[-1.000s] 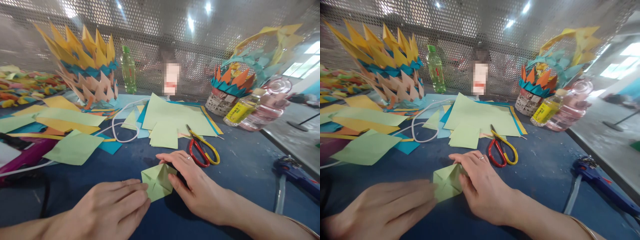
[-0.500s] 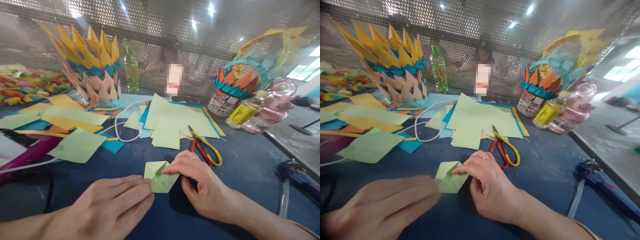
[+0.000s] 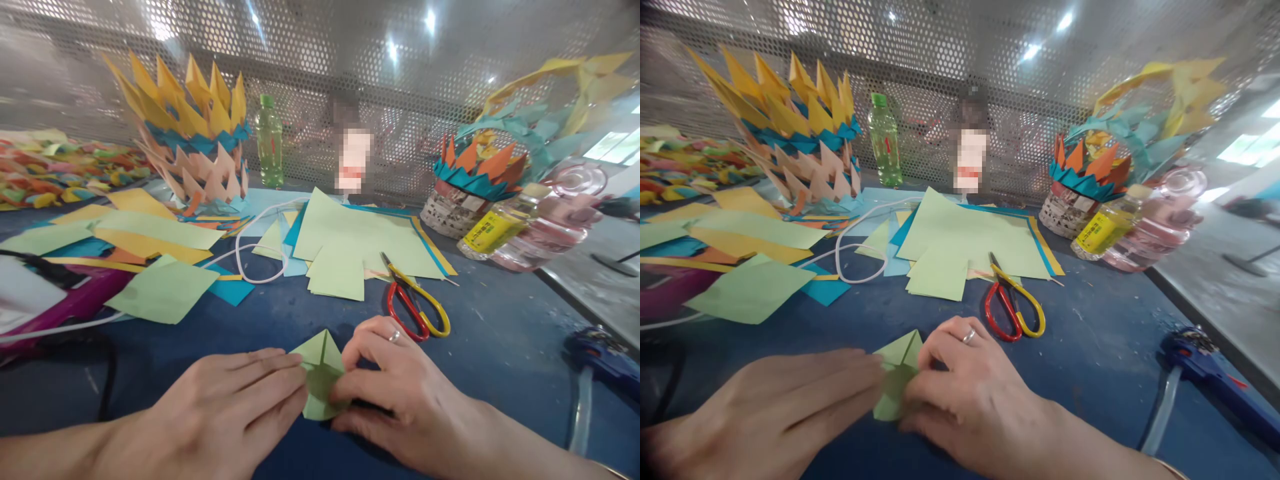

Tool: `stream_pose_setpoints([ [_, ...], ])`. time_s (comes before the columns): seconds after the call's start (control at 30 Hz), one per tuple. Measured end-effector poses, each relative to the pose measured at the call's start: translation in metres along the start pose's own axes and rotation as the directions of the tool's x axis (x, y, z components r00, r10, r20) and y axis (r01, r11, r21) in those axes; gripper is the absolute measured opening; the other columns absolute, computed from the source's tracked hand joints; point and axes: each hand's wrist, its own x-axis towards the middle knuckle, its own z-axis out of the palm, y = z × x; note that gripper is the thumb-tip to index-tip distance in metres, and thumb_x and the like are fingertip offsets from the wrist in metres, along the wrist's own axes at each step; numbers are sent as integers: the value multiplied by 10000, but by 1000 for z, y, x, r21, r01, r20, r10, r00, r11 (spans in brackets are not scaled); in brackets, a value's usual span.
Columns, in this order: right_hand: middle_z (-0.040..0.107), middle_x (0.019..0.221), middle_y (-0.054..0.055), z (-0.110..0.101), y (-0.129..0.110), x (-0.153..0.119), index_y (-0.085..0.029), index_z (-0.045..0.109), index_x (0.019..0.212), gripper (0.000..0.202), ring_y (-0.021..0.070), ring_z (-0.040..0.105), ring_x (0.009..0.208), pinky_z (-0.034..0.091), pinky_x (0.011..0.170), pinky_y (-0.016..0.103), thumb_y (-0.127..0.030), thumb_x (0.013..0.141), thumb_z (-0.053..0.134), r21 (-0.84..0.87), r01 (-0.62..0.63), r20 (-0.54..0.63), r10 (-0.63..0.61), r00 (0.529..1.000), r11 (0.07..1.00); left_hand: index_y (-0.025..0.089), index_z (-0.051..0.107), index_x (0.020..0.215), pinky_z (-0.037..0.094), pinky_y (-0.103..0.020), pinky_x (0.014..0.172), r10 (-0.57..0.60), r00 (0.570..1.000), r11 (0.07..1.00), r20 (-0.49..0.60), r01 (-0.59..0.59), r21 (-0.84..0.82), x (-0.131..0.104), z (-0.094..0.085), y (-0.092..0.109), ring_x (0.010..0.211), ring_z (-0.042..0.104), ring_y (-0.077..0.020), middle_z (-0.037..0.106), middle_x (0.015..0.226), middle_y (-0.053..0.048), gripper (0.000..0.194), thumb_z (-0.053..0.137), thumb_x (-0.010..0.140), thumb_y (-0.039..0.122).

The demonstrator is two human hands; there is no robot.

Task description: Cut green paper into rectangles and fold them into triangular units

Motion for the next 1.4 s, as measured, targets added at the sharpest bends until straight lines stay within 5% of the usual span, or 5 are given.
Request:
stream_pose_setpoints([
  [0.3,631,816,-21,1,11,1,-195,623,791,141,136,552,827,417,798,284,-244,882,719,256,-228,91,211,973,939,157,679,1066,517,-233,912,37,999,999,39,-37,2,0,-1,2,941,676,-143,748,1031,-20,329,358,993,166],
  [0.6,576,714,-56,13,-6,12,-191,567,682,228,124,526,718,375,774,313,-181,818,751,165,-407,9,411,911,898,153,682,1018,461,-219,964,49,999,998,-10,-49,29,0,2,4,934,656,-120,753,1006,3,347,336,1006,134],
  [0.9,572,712,-44,16,-7,13,-191,567,657,247,145,505,755,369,721,291,-156,790,772,137,-458,24,459,888,878,148,642,949,535,-216,779,41,999,997,-13,-42,-59,8,-4,-1,800,667,-135,733,936,-40,353,292,1000,137],
  [1.27,574,771,-35,16,-5,12,-204,575,702,255,165,506,780,382,764,330,-173,753,822,133,-460,-17,466,885,878,215,625,996,474,-182,558,-259,951,941,169,288,-179,11,2,-12,713,623,-99,614,1028,-27,245,389,1005,149],
  [1.4,579,780,-33,16,-5,12,-203,586,708,241,166,517,787,383,783,341,-204,767,820,133,-457,-1,461,887,880,209,637,953,458,-167,673,-298,954,916,31,295,-272,19,-6,-20,770,590,-85,590,942,-3,224,483,937,48],
])
